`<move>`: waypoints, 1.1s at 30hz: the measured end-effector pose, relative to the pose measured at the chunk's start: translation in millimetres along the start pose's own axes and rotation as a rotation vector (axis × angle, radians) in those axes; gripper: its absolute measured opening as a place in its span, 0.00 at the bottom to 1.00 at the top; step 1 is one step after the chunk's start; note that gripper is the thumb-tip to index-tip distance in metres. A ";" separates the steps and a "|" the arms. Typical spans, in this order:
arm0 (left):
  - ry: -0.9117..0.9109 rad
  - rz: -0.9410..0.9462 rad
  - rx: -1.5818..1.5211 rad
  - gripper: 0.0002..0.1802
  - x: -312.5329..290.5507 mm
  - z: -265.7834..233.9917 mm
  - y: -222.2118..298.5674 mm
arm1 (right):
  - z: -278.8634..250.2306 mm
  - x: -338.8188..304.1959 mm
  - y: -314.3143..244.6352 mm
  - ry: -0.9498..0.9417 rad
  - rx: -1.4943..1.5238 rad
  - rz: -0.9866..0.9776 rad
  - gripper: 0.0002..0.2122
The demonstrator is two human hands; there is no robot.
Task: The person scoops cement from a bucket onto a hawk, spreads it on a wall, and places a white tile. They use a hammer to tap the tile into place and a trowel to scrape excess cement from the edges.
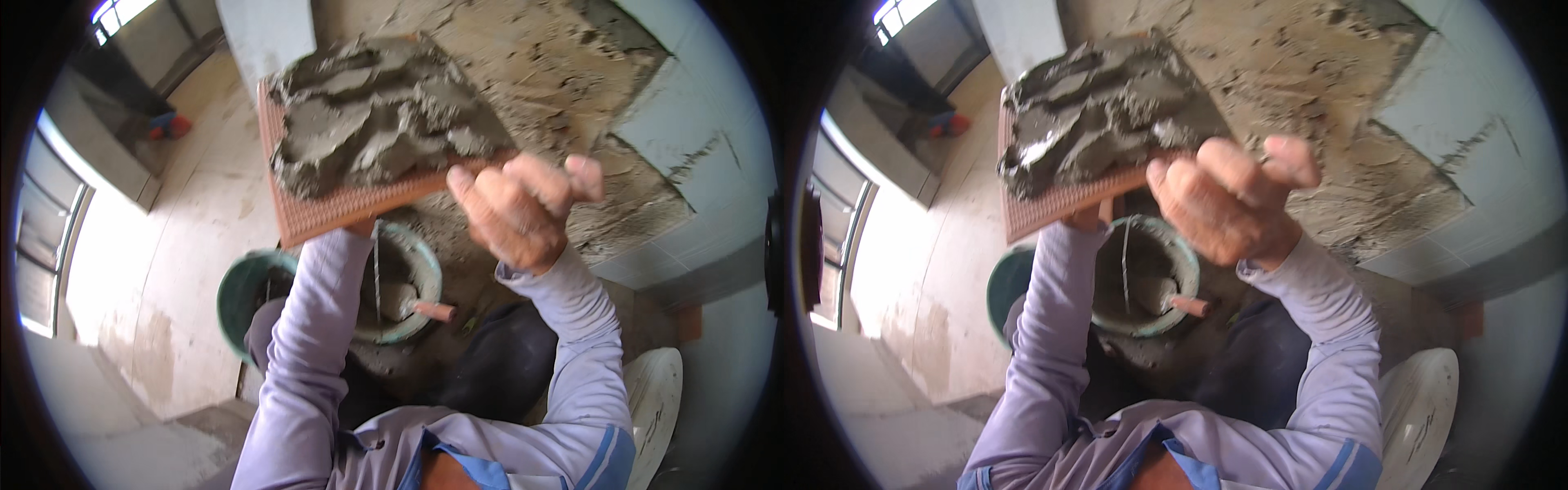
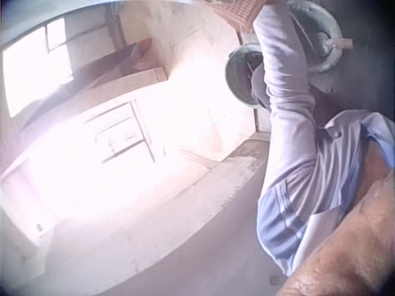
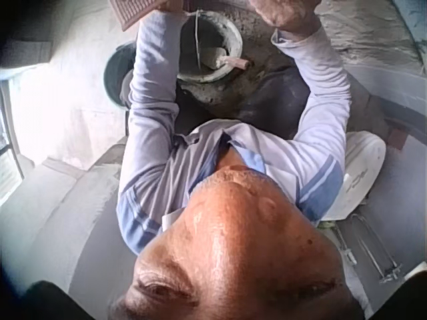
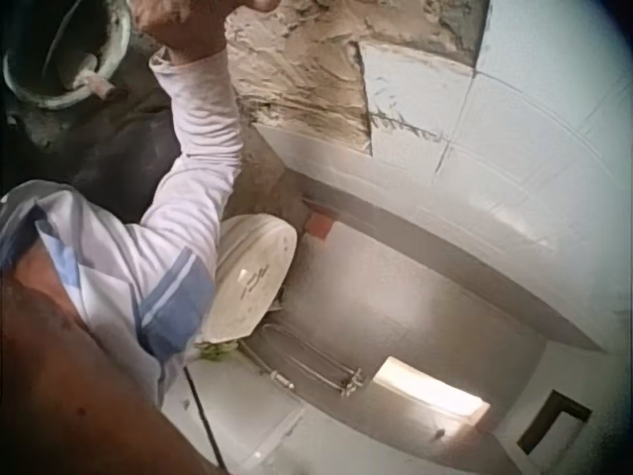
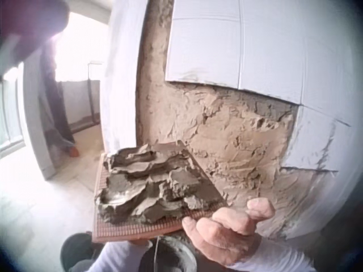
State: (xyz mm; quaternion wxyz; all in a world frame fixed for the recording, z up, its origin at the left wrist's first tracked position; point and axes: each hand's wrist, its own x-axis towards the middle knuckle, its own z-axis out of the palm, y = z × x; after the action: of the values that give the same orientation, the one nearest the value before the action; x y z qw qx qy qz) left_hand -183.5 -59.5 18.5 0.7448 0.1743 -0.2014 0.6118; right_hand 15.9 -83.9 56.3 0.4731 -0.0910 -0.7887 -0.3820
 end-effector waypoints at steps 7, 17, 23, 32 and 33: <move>0.005 -0.164 -0.243 0.14 26.3 3.2 -49.0 | -59.2 13.8 36.5 -0.013 -0.137 -0.024 0.04; 0.183 -0.178 -0.439 0.12 106.7 -39.3 -156.6 | -109.9 27.6 96.3 -0.269 -0.257 0.044 0.07; 0.387 -0.084 -0.296 0.18 126.7 -30.7 -184.2 | -121.0 15.7 123.3 -0.309 -0.281 0.100 0.08; 0.389 -0.088 -0.346 0.59 139.7 -52.7 -174.3 | -98.8 36.1 145.0 -0.308 -0.166 0.062 0.08; 0.401 -0.104 -0.332 0.59 140.7 -54.6 -171.2 | -96.9 38.5 146.5 -0.311 -0.153 0.052 0.08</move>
State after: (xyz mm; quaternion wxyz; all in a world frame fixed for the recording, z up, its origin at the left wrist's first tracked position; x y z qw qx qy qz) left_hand 13.2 53.9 41.6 0.8187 -0.0646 -0.1381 0.5536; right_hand 134.8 -57.7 188.5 0.3468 -0.2053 -0.8183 -0.4098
